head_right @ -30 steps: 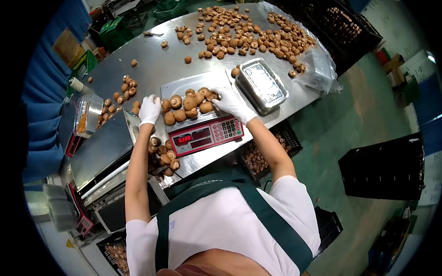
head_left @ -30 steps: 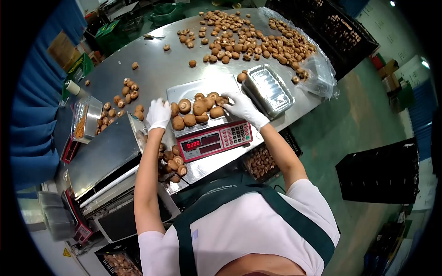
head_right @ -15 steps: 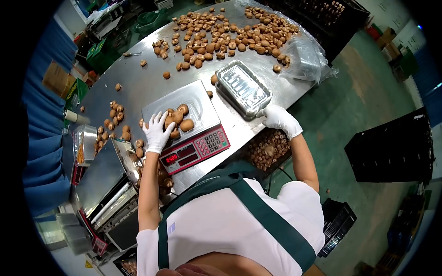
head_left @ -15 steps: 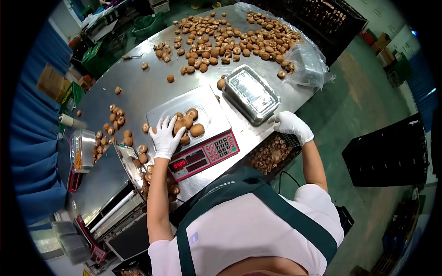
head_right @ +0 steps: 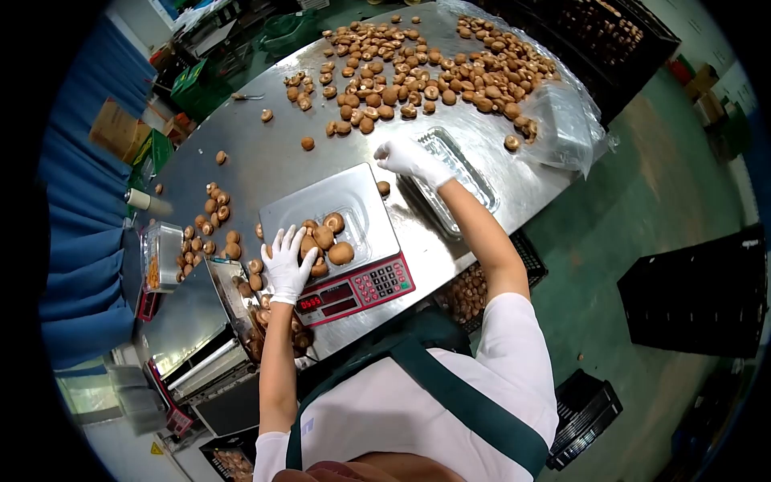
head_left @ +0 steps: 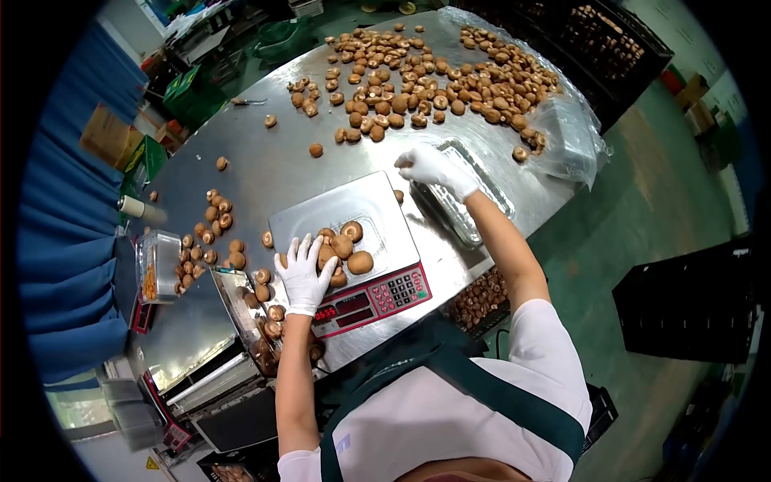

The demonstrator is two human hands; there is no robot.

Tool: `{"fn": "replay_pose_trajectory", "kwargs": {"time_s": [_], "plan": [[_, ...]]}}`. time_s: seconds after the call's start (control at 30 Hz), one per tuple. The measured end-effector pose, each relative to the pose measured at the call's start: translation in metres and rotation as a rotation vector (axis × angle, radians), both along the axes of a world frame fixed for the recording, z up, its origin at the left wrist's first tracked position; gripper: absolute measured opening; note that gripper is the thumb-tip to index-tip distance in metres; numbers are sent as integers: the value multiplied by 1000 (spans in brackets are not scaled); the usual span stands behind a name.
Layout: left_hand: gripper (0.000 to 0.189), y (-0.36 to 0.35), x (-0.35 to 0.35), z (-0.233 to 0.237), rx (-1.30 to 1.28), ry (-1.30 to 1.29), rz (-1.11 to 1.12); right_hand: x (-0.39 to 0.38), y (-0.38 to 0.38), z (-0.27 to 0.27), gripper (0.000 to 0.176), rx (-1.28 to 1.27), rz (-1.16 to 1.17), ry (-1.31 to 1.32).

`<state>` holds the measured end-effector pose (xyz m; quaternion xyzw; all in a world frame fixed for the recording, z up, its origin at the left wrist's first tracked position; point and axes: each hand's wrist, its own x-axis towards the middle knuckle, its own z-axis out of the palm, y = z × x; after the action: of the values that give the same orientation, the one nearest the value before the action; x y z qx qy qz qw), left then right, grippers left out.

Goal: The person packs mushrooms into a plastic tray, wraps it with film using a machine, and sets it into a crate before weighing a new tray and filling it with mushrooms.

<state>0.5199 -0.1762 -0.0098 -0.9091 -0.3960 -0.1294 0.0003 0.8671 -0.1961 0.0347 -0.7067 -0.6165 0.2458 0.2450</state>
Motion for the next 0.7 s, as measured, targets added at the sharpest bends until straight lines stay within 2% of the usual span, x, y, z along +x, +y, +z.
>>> {"fn": "replay_pose_trajectory", "kwargs": {"time_s": [0.1,0.17,0.23,0.3,0.37,0.4,0.57,0.67,0.7], "plan": [[50,-1,1,2,23,-21,-6,11,71,-27,27,29,-8,-107],[50,-3,4,8,15,-13,-5,9,113,-44,24,2,-102,-191],[51,-3,5,10,-1,-1,18,16,160,-88,23,3,-85,-225],[51,-4,7,15,-38,-11,40,14,190,-122,23,-46,-222,-458],[51,-4,5,13,-47,-23,39,15,196,-159,23,134,-364,-521],[52,-3,5,13,-44,-20,44,16,201,-164,22,83,-328,-533],[53,-2,4,7,-10,-23,37,8,191,-139,21,-97,-207,-593],[54,-1,3,1,-7,-41,32,-21,154,-73,24,10,-186,-230],[54,-1,2,-1,-5,-45,27,-35,128,-51,25,218,-129,69]]}}
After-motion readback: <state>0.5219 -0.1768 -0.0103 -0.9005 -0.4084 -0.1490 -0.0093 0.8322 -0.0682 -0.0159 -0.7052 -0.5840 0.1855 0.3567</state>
